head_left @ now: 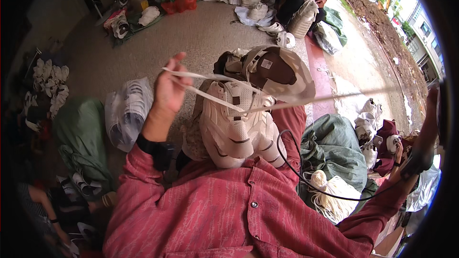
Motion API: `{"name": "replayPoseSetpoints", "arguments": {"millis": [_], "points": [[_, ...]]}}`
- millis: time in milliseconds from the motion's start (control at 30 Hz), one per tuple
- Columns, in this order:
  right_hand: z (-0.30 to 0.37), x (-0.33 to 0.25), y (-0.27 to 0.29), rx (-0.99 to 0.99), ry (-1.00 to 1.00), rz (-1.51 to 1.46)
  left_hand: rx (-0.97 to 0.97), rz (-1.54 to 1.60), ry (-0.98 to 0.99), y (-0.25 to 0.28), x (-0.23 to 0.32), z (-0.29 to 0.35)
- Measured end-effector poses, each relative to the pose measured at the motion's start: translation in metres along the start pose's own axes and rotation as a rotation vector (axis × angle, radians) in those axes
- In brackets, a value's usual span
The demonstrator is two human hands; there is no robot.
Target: The recorder is lacing and assembling parts of white sneakers while sitting among many shoe components.
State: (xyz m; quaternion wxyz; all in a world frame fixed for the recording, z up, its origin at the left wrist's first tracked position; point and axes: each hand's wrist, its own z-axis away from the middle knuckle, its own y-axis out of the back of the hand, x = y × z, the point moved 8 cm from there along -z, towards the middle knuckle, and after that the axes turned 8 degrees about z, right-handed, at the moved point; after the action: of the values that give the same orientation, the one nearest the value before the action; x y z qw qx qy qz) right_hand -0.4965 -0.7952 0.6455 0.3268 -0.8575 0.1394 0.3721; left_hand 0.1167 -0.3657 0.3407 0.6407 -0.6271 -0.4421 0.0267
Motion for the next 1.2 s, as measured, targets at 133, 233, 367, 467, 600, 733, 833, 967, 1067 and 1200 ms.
{"name": "replayPoseSetpoints", "arguments": {"millis": [133, 233, 367, 467, 600, 733, 833, 967, 1067, 1200], "points": [[0.114, 0.078, 0.067, 0.359, 0.349, 2.084, 0.326, -0.21, 0.018, 0.083, 0.055, 0.015], [0.112, 0.235, 0.02, 0.554, 0.092, 0.699, 0.307, -1.336, 0.551, 0.109, 0.086, 0.07], [0.133, 0.375, -0.131, 0.216, -0.296, 0.657, -0.393, -2.136, 0.752, 0.025, 0.048, 0.096], [0.158, 0.445, -0.19, -0.109, -0.385, 0.589, -0.801, -1.543, 0.537, -0.078, -0.019, 0.085], [0.167, 0.467, -0.234, -0.427, -0.365, 0.883, -0.916, -1.361, 0.044, -0.166, -0.057, 0.058], [0.174, 0.473, -0.241, -0.439, -0.481, 0.802, -0.855, -1.554, -0.151, -0.149, -0.087, 0.022], [0.173, 0.477, -0.24, -0.38, -0.461, 0.662, -0.807, -1.508, 0.198, -0.127, -0.103, 0.01], [0.16, 0.472, -0.236, -0.264, -0.502, 0.646, -0.838, -1.539, 0.135, -0.131, -0.104, 0.013], [0.163, 0.469, -0.242, -0.312, -0.523, 0.684, -0.801, -1.502, 0.138, -0.127, -0.106, 0.015], [0.176, 0.471, -0.245, -0.452, -0.71, 0.7, -0.728, -1.508, 0.126, -0.121, -0.108, 0.019]]}}
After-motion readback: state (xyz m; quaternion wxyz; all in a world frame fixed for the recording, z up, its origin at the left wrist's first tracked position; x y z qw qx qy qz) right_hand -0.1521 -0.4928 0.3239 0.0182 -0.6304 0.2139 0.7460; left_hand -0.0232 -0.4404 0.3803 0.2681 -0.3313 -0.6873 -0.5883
